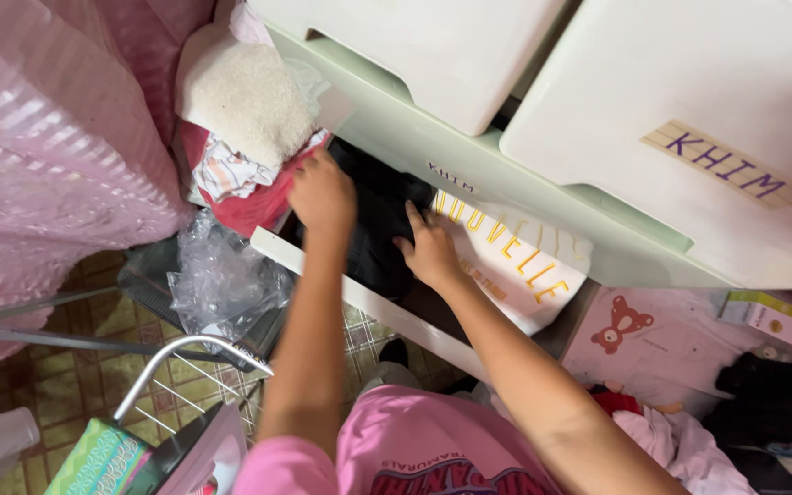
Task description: The person folds and places several clothing items into a drawer, then wipes the drawer front with a cloth. They handle a dark shirt, a white sweatshirt, and a black garment, arranging them inside the drawer before cleaning the exterior surface.
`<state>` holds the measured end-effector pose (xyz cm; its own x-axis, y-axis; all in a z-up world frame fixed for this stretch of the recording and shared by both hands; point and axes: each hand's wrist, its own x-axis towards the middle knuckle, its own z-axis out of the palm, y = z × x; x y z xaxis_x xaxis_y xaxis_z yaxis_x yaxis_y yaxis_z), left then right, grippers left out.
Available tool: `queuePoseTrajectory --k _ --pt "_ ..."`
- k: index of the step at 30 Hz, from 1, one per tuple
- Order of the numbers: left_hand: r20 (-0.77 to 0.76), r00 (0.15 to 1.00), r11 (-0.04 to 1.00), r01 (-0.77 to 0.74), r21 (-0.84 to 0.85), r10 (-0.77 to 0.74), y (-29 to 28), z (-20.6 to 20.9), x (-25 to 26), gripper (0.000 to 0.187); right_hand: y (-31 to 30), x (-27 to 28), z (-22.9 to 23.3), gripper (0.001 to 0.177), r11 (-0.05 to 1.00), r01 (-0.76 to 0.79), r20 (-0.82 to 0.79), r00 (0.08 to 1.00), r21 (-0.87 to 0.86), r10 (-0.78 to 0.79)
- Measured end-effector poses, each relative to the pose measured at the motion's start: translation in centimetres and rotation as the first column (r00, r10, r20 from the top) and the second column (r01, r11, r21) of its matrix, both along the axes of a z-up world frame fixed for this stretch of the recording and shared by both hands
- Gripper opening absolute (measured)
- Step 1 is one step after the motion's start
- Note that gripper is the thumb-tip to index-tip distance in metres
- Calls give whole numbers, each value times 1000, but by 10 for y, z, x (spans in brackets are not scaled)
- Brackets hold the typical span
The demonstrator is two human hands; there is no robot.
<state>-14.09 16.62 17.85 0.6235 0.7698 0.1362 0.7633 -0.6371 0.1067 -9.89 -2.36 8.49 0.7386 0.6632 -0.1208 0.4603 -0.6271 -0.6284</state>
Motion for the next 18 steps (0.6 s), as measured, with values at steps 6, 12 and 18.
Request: queuePoseTrajectory --k 6,12,18 --pt "374 927 969 118 -218 -28 -109 -22 -1 50 15 27 -25 56 991 -58 85 994 -122 69" --pt "250 960 931 199 -306 -123 -86 -48 10 60 3 39 7 59 899 -178 29 978 -400 207" --pt "70 985 907 171 -384 -156 -83 -41 15 81 -74 1 46 96 979 -76 566 806 -191 174"
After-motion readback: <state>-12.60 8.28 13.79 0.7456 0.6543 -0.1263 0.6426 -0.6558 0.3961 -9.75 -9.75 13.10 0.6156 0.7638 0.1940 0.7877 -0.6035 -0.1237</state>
